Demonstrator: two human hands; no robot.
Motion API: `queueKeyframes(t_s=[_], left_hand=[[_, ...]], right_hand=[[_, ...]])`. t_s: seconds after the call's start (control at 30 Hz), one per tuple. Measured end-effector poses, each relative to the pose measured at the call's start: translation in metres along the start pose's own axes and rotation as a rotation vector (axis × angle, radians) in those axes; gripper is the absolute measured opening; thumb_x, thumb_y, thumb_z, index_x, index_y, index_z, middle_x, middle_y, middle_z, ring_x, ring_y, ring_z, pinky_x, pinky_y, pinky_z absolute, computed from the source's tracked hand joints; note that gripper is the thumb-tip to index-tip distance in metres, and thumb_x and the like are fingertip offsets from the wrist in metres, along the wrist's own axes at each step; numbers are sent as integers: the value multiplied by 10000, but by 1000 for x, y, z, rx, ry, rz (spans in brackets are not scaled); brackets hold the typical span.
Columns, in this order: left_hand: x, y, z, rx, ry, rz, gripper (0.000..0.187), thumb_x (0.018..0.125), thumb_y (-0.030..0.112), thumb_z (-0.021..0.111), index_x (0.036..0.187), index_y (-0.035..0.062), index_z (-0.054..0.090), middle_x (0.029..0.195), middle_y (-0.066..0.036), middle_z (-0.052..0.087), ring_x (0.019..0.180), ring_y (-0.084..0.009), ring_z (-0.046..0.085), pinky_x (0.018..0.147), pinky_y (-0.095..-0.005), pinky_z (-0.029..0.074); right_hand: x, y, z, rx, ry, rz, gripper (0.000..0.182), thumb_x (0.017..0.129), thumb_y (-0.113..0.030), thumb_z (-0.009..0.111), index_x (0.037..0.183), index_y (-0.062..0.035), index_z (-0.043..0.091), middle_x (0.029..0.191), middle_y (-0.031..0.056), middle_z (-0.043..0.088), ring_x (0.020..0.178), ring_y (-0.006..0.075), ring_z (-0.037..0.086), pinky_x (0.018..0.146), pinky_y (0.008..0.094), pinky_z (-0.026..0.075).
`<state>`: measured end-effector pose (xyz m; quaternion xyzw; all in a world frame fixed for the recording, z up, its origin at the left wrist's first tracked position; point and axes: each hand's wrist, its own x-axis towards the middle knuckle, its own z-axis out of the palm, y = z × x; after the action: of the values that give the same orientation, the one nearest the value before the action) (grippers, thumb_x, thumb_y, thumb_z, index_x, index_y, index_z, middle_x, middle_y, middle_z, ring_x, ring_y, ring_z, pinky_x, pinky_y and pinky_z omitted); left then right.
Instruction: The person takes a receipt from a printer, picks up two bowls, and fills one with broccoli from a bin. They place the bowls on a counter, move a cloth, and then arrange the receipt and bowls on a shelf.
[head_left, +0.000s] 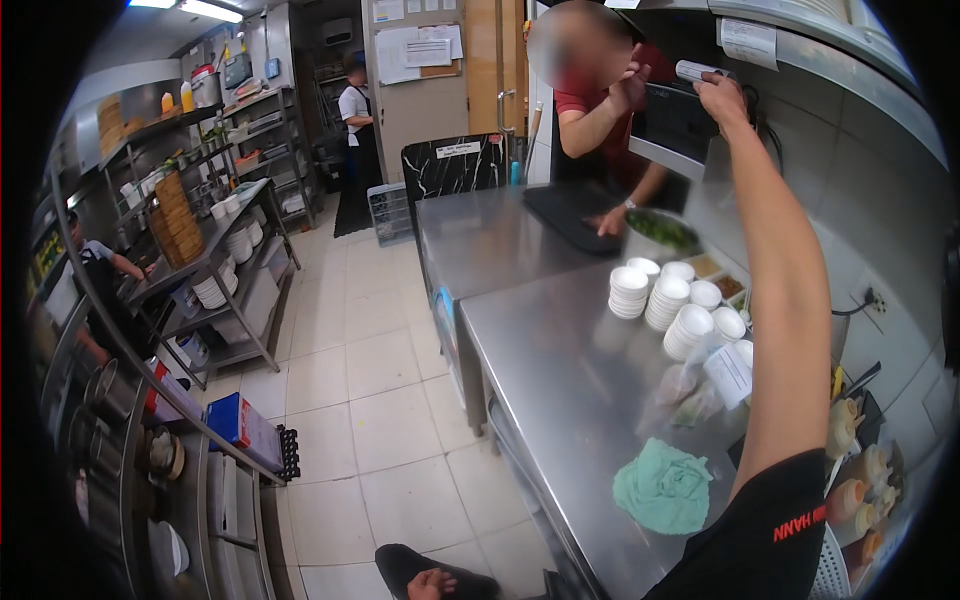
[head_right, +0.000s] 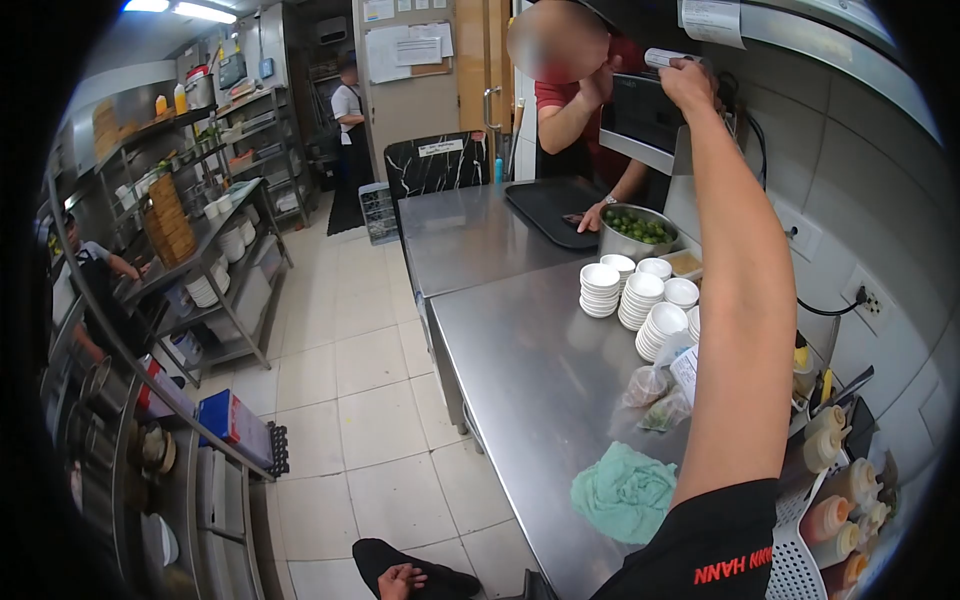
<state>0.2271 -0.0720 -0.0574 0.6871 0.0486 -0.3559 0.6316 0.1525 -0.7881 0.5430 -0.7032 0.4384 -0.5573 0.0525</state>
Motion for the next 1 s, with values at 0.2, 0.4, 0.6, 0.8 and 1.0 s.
queueKeyframes(t_s=[0.2,0.4,0.6,0.8,1.0], left_hand=[[2,-8,-4,-13,3,22,258,938,151,523,1055,-70,584,900,-157,672,728,-205,659,631,-283,545],[-1,-9,-7,-26,17,10,255,944,149,513,1053,-68,591,899,-152,674,715,-200,650,633,-290,542],[0,-7,-8,10,-1,-4,249,936,147,519,1051,-61,594,881,-137,671,731,-198,644,629,-297,536],[-1,1,-2,8,-132,13,254,908,159,559,1051,-46,603,858,-113,661,749,-181,645,614,-286,526],[-79,160,20,-89,-501,291,406,965,307,494,1147,-45,585,1144,-141,624,983,-226,633,827,-327,502]], right_hand=[[-17,-19,-14,229,91,31,386,761,-318,656,1115,-166,679,1161,106,641,1104,257,585,964,305,406],[-31,-32,-25,677,126,-55,333,776,-239,702,1048,-47,698,1020,68,681,925,148,615,832,246,436],[-88,-78,-64,1088,-171,176,229,779,-207,724,958,-71,681,873,19,652,790,105,593,696,237,444],[-183,-120,-60,1232,-522,160,181,812,-189,693,949,-84,638,880,-5,638,791,96,598,701,237,474],[-333,-186,-38,1443,-1011,122,198,807,-15,677,951,-76,554,909,25,631,832,104,607,729,248,516]])
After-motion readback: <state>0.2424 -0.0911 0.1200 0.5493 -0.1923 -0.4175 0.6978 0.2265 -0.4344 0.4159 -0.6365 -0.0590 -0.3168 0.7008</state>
